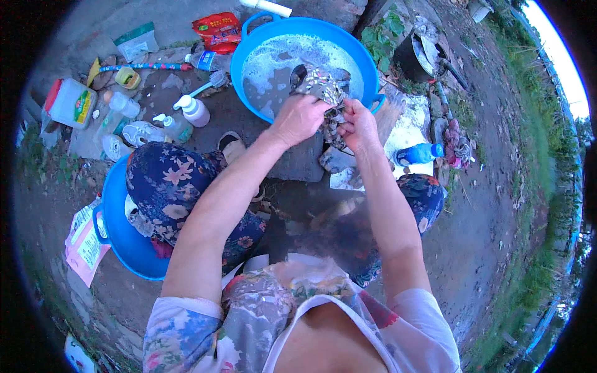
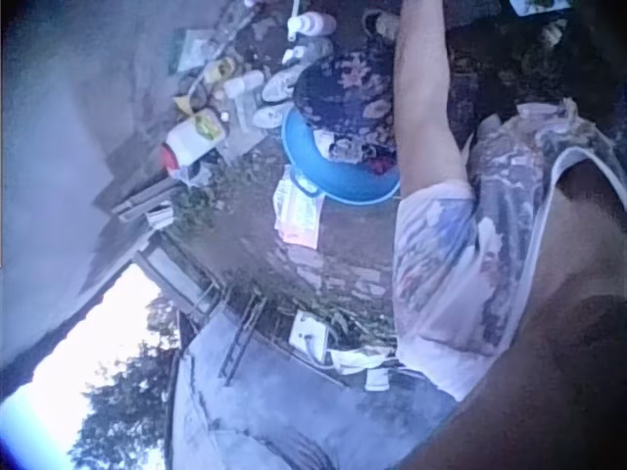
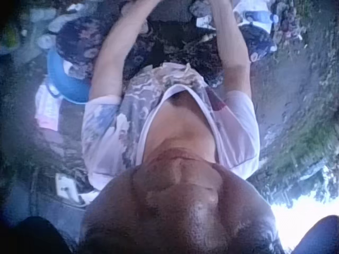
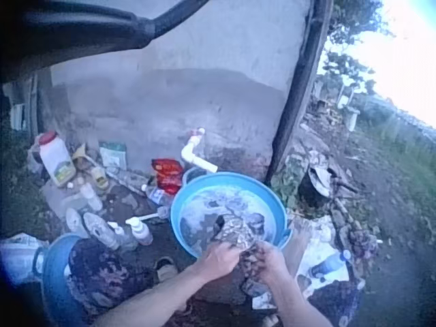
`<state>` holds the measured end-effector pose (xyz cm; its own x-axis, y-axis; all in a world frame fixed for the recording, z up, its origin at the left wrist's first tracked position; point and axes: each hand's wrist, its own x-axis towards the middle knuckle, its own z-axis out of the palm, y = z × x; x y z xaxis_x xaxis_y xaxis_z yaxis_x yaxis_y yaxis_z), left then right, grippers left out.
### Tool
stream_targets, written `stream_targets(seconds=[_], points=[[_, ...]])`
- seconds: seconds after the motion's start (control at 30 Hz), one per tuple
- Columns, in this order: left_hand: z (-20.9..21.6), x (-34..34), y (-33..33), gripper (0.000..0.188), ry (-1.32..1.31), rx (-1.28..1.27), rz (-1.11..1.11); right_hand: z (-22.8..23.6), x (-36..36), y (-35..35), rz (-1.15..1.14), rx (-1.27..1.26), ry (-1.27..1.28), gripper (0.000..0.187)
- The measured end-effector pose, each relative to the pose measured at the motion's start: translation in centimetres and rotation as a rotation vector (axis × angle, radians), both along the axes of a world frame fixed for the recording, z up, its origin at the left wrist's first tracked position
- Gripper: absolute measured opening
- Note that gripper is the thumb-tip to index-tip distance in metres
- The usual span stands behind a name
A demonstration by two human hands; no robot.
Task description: The person scrubs a patterned sneaker with a brush in a blue basin of soapy water, rinses it under a running tap, and then unties and removes the laces.
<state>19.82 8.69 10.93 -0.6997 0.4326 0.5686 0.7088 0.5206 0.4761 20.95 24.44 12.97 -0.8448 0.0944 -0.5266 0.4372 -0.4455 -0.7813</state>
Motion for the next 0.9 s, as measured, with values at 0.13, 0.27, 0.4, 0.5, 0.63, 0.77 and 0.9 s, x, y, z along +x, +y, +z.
stream_targets(seconds=[0.13,0.27,0.4,0.5,0.63,0.77,0.9], points=[[3.5,-2.4,-1.4,0.024,0.122,-0.053,-0.105,1.0,0.2,-1.6,-0.105,-0.158,0.031,0.026],[7.7,-2.7,-0.6,0.026,0.396,0.127,-0.063,3.5,0.8,-1.1,-0.219,-0.26,0.097,0.027],[7.2,-1.3,0.9,0.02,0.136,0.271,0.081,5.7,1.3,0.7,-0.244,-0.344,0.245,0.027],[5.8,-0.4,3.4,0.021,-0.273,0.308,-0.109,7.3,1.9,4.0,-0.255,-0.342,0.242,0.028],[5.0,0.9,8.9,0.026,-0.374,0.269,-0.254,7.2,5.0,10.5,-0.207,-0.275,0.228,0.031],[-0.9,3.3,13.8,0.039,-0.429,0.19,-0.343,1.3,6.5,13.9,-0.307,-0.167,0.092,0.027],[-9.3,2.9,14.7,0.036,-0.521,0.067,-0.216,-7.5,5.8,13.2,-0.406,-0.163,-0.051,0.03]])
